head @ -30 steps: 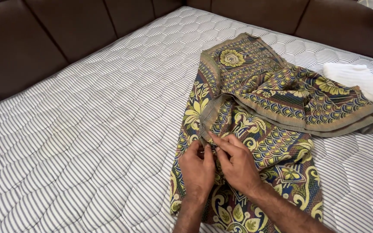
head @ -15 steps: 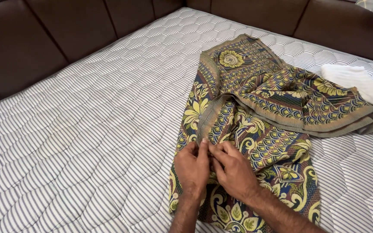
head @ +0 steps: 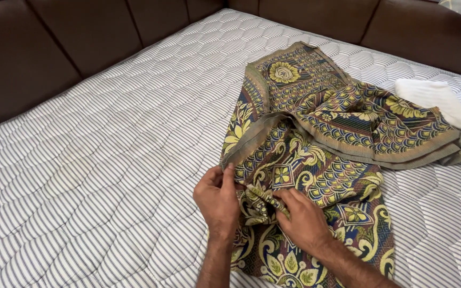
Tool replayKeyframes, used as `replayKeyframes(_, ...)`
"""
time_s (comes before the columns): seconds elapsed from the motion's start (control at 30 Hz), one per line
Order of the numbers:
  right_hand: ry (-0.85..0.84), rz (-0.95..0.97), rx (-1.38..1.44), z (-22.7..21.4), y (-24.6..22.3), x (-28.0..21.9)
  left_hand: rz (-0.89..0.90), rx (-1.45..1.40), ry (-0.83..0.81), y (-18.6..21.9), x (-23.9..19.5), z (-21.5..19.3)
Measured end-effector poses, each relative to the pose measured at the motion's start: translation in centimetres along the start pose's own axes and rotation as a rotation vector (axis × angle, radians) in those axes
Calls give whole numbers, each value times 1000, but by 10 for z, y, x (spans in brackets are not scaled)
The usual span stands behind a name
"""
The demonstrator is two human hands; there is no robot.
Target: Folding a patterned blanket on a bed.
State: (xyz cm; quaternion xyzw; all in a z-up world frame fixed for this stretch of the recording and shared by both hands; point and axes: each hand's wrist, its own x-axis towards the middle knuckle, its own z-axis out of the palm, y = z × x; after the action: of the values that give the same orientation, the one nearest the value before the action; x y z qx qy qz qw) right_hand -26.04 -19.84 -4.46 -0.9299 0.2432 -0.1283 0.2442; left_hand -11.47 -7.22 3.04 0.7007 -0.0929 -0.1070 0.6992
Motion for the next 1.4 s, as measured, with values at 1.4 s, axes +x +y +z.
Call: replayKeyframes(1.4,-65,450,-424,-74,46,-112,214,-105,387,6,50,-62)
